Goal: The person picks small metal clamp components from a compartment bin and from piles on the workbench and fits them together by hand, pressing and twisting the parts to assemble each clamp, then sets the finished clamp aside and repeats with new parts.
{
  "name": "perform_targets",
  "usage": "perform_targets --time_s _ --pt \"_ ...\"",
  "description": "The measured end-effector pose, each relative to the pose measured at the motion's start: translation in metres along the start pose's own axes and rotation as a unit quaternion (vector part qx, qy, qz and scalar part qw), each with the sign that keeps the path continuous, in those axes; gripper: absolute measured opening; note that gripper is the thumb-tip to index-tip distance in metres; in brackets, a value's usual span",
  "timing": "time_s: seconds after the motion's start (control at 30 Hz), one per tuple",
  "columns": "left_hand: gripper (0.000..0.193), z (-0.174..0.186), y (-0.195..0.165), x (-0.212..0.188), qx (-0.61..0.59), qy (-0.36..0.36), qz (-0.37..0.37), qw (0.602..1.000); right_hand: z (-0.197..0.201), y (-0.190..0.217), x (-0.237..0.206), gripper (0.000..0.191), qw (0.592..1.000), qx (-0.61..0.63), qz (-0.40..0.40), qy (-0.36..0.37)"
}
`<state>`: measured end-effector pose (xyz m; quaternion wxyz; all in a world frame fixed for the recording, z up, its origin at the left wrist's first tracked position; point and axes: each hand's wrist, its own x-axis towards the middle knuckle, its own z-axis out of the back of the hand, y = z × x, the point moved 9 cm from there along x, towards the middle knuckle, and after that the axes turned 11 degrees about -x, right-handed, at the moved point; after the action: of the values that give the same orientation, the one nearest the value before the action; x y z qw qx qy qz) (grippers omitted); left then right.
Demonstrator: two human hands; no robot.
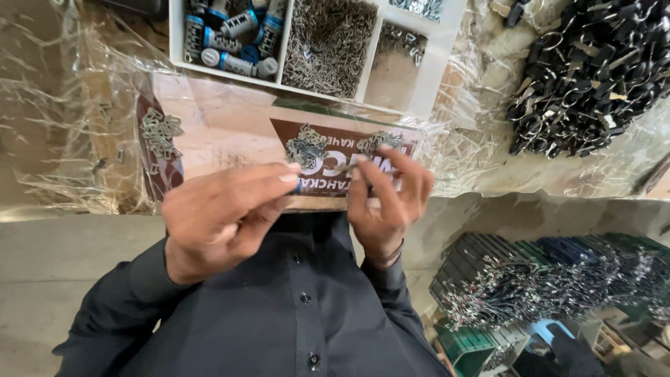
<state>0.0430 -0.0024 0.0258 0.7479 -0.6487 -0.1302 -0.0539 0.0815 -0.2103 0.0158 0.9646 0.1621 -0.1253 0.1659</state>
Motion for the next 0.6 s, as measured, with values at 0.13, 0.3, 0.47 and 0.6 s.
perform_targets --time_s 0.13,0.3,0.47,0.6 --pt "0.029 -0.014 -0.003 -0.003 -0.014 0.028 -0.055 0.998 0.017 -0.013 -0.019 0.030 0.984 0.154 -0.054 -0.070" --pt "0.034 -0.037 -0.013 -0.013 -0.025 0.082 -0.137 0.987 -0.009 -0.027 -0.057 0.032 0.834 0.525 -0.164 0.038" --pt "0.039 -0.033 -0.014 -0.016 -0.022 0.063 -0.124 0.990 -0.041 -0.025 -0.066 0.026 0.773 0.590 -0.189 0.137" --pt "0.043 -0.015 -0.005 -0.018 -0.066 0.125 -0.056 0.988 -0.062 -0.008 -0.053 0.026 0.720 0.629 -0.167 0.242"
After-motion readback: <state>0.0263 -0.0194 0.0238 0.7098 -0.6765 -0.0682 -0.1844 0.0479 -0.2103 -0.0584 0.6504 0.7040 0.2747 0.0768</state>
